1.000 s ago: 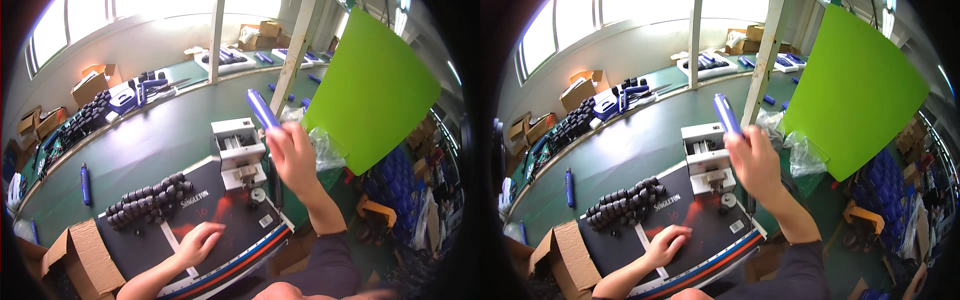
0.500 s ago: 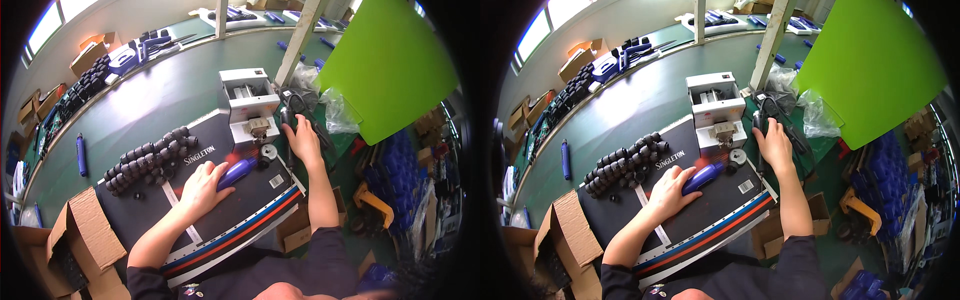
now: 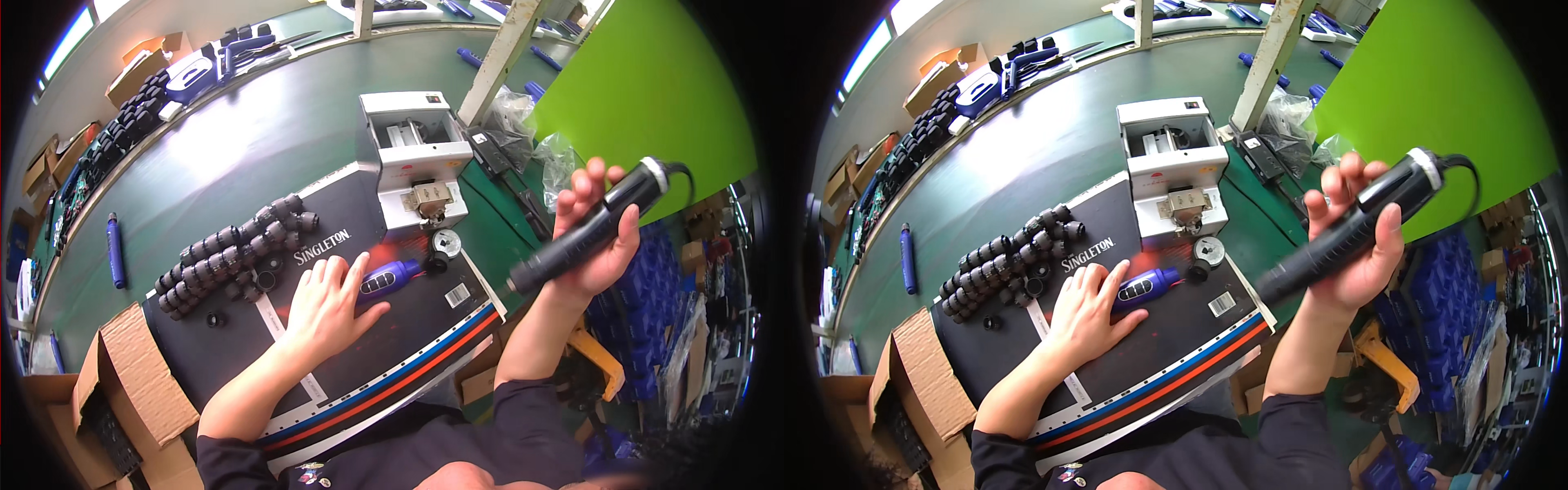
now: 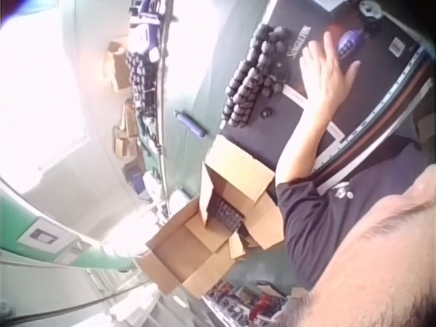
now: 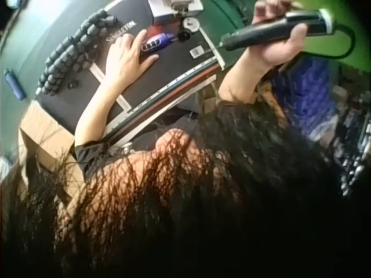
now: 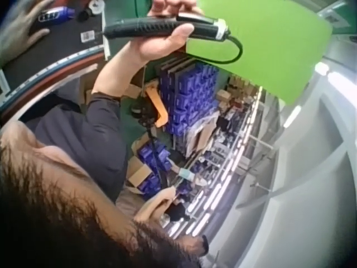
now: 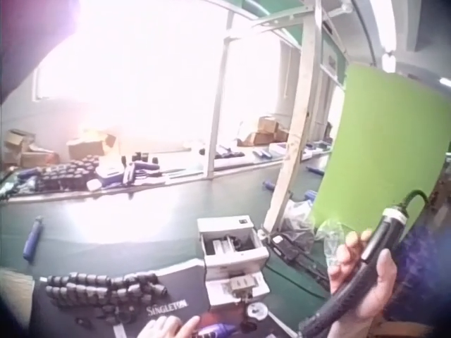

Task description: The person assembles electronic components by soldering wires to a circuit board and attaching parts to a blue cylindrical object, using a soldering iron, tweezers, and a screwdriver.

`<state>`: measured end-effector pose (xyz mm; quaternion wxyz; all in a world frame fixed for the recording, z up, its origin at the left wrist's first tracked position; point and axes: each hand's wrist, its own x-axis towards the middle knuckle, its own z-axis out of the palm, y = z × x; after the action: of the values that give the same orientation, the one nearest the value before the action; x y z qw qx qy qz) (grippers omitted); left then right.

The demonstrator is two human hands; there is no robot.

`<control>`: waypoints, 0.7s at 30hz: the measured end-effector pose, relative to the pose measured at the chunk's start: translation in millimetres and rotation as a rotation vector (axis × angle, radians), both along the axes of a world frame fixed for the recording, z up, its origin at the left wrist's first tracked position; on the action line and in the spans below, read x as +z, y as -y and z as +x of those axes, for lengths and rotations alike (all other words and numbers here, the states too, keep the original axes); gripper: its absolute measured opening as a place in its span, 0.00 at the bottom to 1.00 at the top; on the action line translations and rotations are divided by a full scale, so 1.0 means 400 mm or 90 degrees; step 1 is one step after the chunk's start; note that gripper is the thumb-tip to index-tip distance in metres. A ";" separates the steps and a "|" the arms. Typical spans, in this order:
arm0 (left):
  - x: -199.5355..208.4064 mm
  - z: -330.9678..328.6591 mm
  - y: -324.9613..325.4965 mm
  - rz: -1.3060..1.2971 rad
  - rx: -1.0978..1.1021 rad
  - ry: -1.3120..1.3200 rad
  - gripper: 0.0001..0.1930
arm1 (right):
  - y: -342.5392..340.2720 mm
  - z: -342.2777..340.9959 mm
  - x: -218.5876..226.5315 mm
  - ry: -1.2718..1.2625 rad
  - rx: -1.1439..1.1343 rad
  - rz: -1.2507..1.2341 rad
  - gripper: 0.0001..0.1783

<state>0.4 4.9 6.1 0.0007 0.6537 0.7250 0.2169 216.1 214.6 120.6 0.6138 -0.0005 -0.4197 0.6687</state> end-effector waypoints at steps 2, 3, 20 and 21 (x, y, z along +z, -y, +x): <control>-0.007 -0.008 0.001 -0.008 -0.014 -0.003 0.29 | 0.011 -0.047 0.025 0.075 -0.151 0.115 0.31; -0.009 -0.007 -0.006 -0.016 -0.030 -0.006 0.29 | 0.008 -0.065 0.035 0.115 -0.200 0.231 0.33; -0.013 -0.017 -0.013 0.021 -0.015 -0.030 0.29 | 0.001 -0.221 -0.009 0.157 -0.117 0.287 0.26; -0.013 -0.018 -0.012 0.020 -0.014 -0.030 0.29 | 0.003 -0.223 -0.006 0.174 -0.120 0.272 0.25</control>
<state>-6.9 9.5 1.1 -0.0242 0.6667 0.7139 0.2126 127.0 213.4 118.2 0.5970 0.0002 -0.6284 0.4987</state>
